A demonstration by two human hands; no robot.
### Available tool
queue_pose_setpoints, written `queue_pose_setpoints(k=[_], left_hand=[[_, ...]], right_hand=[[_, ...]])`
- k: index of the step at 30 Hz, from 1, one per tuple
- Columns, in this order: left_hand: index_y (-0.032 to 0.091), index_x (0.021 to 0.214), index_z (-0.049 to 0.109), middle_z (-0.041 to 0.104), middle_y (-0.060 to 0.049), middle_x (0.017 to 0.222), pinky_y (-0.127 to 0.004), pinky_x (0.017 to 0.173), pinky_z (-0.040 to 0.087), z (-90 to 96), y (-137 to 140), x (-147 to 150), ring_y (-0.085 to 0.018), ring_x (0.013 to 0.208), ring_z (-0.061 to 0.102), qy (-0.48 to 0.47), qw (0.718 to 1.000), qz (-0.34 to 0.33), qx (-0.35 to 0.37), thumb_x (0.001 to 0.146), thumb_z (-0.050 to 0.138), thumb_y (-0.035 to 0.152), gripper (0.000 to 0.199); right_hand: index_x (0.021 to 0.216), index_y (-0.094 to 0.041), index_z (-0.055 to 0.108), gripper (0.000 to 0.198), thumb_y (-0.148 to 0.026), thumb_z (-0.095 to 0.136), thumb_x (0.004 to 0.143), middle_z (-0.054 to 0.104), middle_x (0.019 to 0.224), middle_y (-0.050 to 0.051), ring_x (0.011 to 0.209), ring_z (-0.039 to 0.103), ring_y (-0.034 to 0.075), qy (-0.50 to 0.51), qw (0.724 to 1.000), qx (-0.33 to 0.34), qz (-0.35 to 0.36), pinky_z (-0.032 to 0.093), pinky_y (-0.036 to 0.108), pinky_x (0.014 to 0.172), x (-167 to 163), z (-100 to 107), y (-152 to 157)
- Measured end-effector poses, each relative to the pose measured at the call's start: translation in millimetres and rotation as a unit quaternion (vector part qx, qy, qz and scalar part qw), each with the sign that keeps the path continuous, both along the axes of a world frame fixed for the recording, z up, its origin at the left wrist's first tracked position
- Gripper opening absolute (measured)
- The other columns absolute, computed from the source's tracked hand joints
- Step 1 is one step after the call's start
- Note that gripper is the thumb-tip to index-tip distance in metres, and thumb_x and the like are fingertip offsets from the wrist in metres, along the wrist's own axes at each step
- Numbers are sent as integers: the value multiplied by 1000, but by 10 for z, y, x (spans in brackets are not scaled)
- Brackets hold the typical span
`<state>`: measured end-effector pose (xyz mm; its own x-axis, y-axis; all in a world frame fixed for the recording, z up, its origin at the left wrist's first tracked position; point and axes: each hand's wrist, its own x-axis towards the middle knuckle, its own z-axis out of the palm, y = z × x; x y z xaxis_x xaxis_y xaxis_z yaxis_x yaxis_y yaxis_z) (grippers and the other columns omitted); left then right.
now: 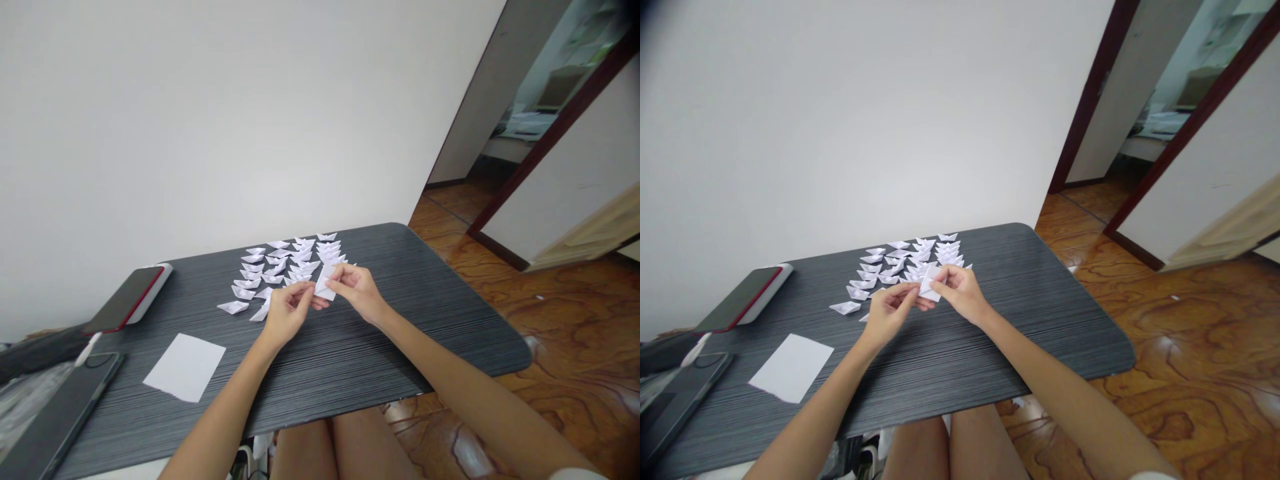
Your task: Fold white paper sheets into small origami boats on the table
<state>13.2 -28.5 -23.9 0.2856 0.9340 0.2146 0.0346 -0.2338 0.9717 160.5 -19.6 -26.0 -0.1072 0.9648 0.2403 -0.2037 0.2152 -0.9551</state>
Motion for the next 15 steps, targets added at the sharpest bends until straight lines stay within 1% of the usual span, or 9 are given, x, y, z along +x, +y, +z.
queue_pose_setpoints(k=[6,9,12,15], left_hand=[[8,81,57,67,-9,65,-32,57,54,-53,0,1,-20,60,65,-4,1000,-23,2,75,51,29,23],[8,82,56,67,-10,69,-32,58,55,-87,-1,-2,-19,60,65,11,999,-34,15,77,49,28,22],[9,84,57,67,-10,72,-30,59,55,-115,-8,-9,-17,61,64,63,996,-32,60,79,46,26,20],[10,85,58,67,-9,73,-27,58,54,-130,-14,-19,-17,62,64,125,985,-24,118,79,45,24,20]], right_hand=[[59,-15,48,22,-29,65,61,49,59,-2,56,46,9,1,1000,-9,-17,38,23,56,-8,-27,10],[59,-15,47,22,-28,66,60,49,59,-3,56,46,9,1,1000,-9,-27,38,23,55,-6,-43,23],[58,-16,46,23,-27,66,59,48,58,-3,55,46,9,8,999,-4,-35,37,23,54,-4,-60,34],[58,-16,46,22,-26,66,60,47,56,-4,54,44,8,14,999,1,-37,37,22,53,-1,-71,38]])
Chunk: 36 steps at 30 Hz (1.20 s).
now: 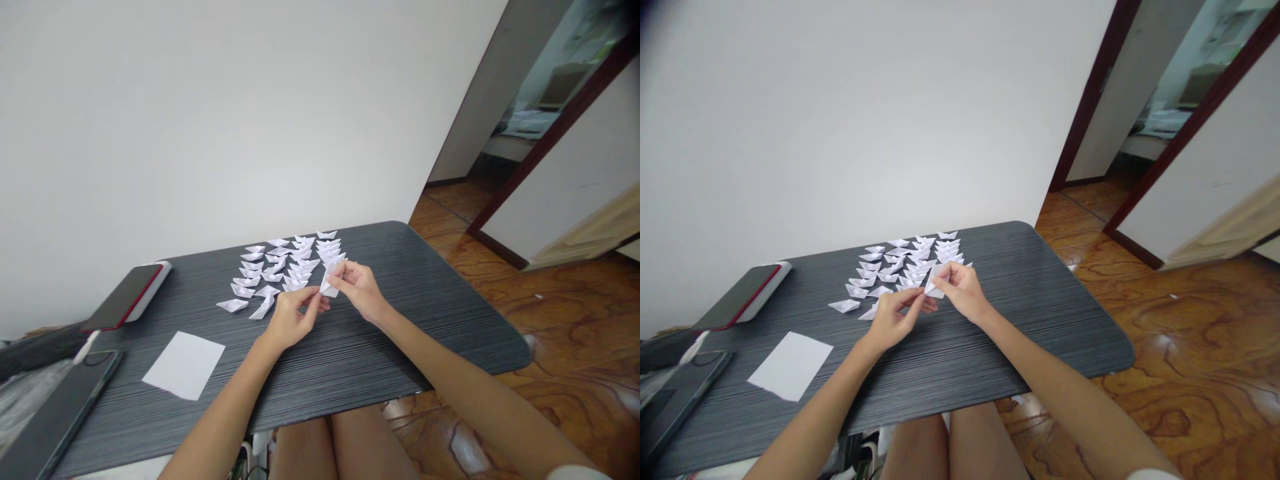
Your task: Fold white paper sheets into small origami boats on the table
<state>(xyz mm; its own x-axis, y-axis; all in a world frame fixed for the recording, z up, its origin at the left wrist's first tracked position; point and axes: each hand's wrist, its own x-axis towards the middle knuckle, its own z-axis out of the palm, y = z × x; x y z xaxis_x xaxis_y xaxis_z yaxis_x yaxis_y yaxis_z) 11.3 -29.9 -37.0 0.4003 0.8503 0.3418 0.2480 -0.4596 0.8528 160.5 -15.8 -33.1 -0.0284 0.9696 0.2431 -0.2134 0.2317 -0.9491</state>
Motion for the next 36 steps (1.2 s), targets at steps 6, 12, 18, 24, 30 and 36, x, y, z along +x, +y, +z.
queue_pose_setpoints(k=[6,12,18,24,30,36], left_hand=[[11,92,57,67,-8,73,-24,58,54,-6,-2,-22,-15,63,64,49,995,8,89,80,41,18,22],[12,88,57,67,-6,75,-19,60,51,-22,-4,-16,-12,61,63,78,954,96,272,73,51,13,16],[13,82,57,66,-4,67,-18,57,48,-33,-22,5,-10,58,62,98,939,109,310,75,50,12,11],[12,75,59,66,-3,64,-18,56,49,-19,-44,30,-10,55,61,70,964,104,234,76,48,14,11],[13,75,58,66,-4,64,-21,55,51,29,-43,59,-12,55,62,10,993,78,92,81,40,20,20],[11,90,57,67,-7,71,-22,60,51,-36,-19,39,-13,62,64,66,974,75,204,75,51,17,18]], right_hand=[[57,-16,47,21,-24,65,61,47,54,-4,52,44,8,-6,1000,-8,-2,36,22,52,6,14,-4],[57,-16,47,21,-25,65,61,50,54,-3,51,46,8,-3,1000,-11,2,37,23,52,4,33,-7],[57,-16,47,21,-25,65,61,50,55,-3,52,46,9,3,1000,-10,-10,37,23,52,8,31,-10],[57,-16,46,21,-25,64,62,47,54,-4,51,44,8,-4,1000,4,-21,35,22,51,0,12,-9],[57,-16,46,20,-24,64,62,46,53,-4,50,43,8,-8,1000,3,-29,34,22,49,-3,25,-19],[57,-17,46,20,-25,64,62,49,52,-4,49,44,8,3,1000,2,-20,36,22,49,-12,29,-19]])
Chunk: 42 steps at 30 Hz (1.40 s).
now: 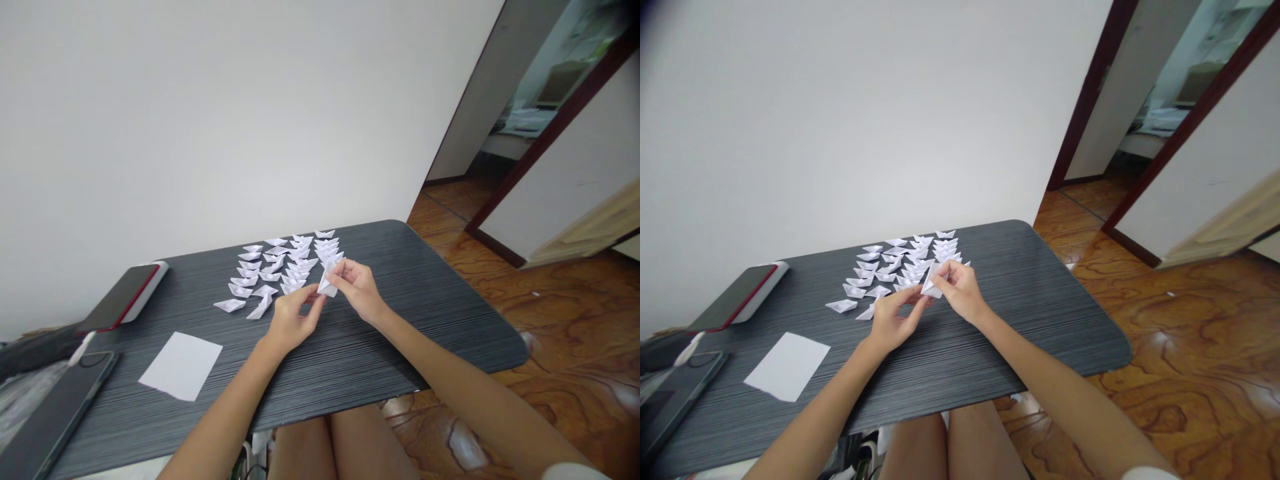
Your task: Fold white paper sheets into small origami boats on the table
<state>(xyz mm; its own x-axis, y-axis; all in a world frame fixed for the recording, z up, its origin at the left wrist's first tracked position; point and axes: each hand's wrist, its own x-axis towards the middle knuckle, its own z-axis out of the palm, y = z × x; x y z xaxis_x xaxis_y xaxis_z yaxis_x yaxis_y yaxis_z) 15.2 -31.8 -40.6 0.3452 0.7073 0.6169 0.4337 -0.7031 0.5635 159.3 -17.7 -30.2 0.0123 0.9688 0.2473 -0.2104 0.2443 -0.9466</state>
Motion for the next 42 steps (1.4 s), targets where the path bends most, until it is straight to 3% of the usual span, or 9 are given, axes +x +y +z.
queue_pose_setpoints(k=[6,16,19,22,25,28,36,42], left_hand=[[12,92,55,67,-6,73,-19,58,49,-58,13,-15,-11,61,63,41,992,37,111,76,48,12,18],[13,76,56,62,-3,60,-19,50,43,-43,2,-23,-9,50,56,93,982,59,150,76,46,14,11],[13,73,57,63,-3,58,-19,51,44,-16,-8,-13,-10,50,57,60,991,59,105,76,47,15,11],[14,71,57,64,-3,60,-20,55,47,44,-23,10,-11,52,59,-25,999,42,-19,77,46,18,13],[12,72,57,64,-3,58,-22,53,49,90,-22,35,-12,51,60,-104,983,18,-153,78,45,23,17],[11,75,57,65,-5,60,-24,53,51,96,-9,52,-13,52,61,-160,958,-16,-236,77,48,27,18],[10,77,57,65,-6,63,-27,55,53,76,-7,46,-15,54,62,-192,938,-52,-284,75,52,28,19],[11,75,57,65,-5,61,-26,53,53,80,1,28,-14,52,62,-170,944,-53,-277,75,51,28,18]], right_hand=[[57,-17,46,21,-25,64,61,49,52,-4,49,45,8,3,1000,-14,-5,36,22,49,8,11,-4],[57,-17,46,24,-32,65,61,47,53,-3,49,44,9,-17,1000,-5,-10,35,22,49,-6,-17,-1],[58,-17,45,24,-31,64,62,47,54,-3,50,44,9,-25,1000,0,-10,35,22,50,-7,-19,-1],[58,-17,45,24,-30,64,61,45,54,-4,51,44,9,-25,1000,-5,-14,35,23,50,-10,-9,-3],[58,-17,44,23,-30,64,61,45,54,-4,51,44,9,-18,1000,-9,-10,36,23,51,-16,-2,-7],[58,-17,44,23,-30,64,60,45,54,-4,51,43,9,-22,1000,-5,-16,35,23,51,-20,-1,-10],[59,-17,44,23,-30,63,62,43,54,-4,51,42,9,-36,999,4,-23,34,23,50,-5,-17,-6],[59,-18,44,24,-31,63,62,43,54,-4,50,42,9,-48,999,10,-21,35,23,51,0,-30,-8]])
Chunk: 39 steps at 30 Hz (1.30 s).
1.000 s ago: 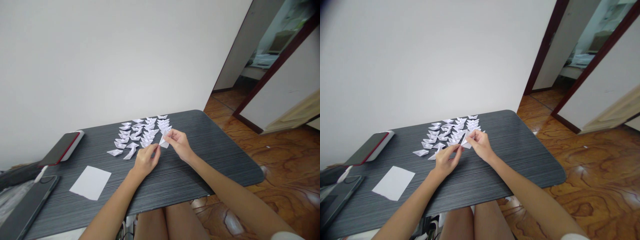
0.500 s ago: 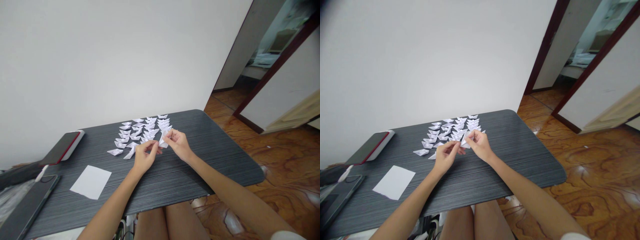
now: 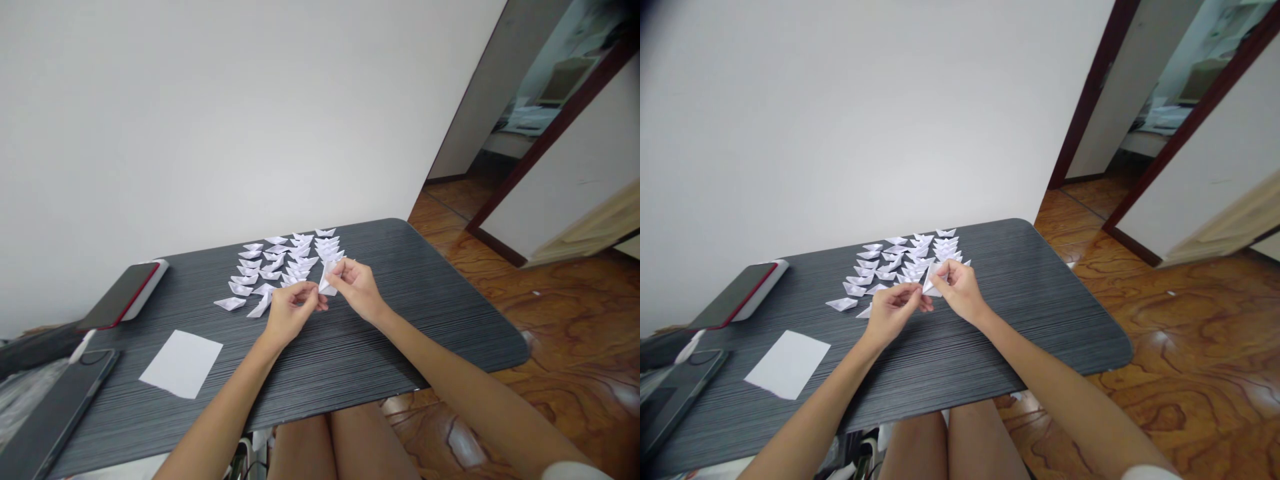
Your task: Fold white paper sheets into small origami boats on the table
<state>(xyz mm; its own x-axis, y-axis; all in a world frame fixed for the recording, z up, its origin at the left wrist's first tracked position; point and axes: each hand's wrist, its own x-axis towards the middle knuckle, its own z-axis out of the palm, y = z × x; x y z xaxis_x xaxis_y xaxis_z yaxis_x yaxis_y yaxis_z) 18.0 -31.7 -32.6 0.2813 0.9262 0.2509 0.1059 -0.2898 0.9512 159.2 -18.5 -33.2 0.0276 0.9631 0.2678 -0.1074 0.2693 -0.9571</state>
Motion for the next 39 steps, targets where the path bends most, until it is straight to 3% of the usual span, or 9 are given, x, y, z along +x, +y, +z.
queue_pose_setpoints(k=[8,22,25,29,33,39], left_hand=[[11,74,57,64,-5,61,-27,55,53,16,-10,-9,-14,53,62,48,997,-4,63,74,52,27,16],[10,60,56,62,-6,52,-21,43,46,26,-17,36,-12,42,58,38,997,-48,-38,78,46,36,33],[9,63,55,63,-7,53,-21,41,44,32,-6,31,-14,43,59,-7,994,-63,-88,77,48,36,31],[10,66,53,64,-8,53,-21,39,42,43,16,23,-16,43,60,-62,987,-73,-131,76,51,35,27],[9,63,54,64,-8,53,-21,38,41,53,28,17,-16,42,60,-81,983,-74,-145,74,53,33,26],[9,60,53,62,-6,50,-19,35,39,60,50,4,-14,39,58,-77,984,-53,-151,73,54,30,25]], right_hand=[[59,-18,43,21,-28,61,64,44,54,-4,51,42,9,-16,1000,4,-5,36,23,51,0,-12,7],[58,-17,44,18,-23,60,65,46,54,-4,51,44,9,-46,999,6,15,37,22,51,-18,-33,-3],[71,-18,47,16,-23,61,64,51,59,-4,52,48,8,-5,998,-12,58,39,22,51,-15,-7,-7],[98,-25,38,44,-23,64,62,58,63,-6,52,54,9,75,986,-67,129,42,22,53,4,27,-1],[100,-24,37,48,-23,65,61,60,62,-5,49,54,8,97,982,-85,140,41,20,49,37,17,29],[99,-21,39,36,-24,58,69,52,47,-9,40,48,7,58,986,-59,142,39,18,43,63,-10,63]])
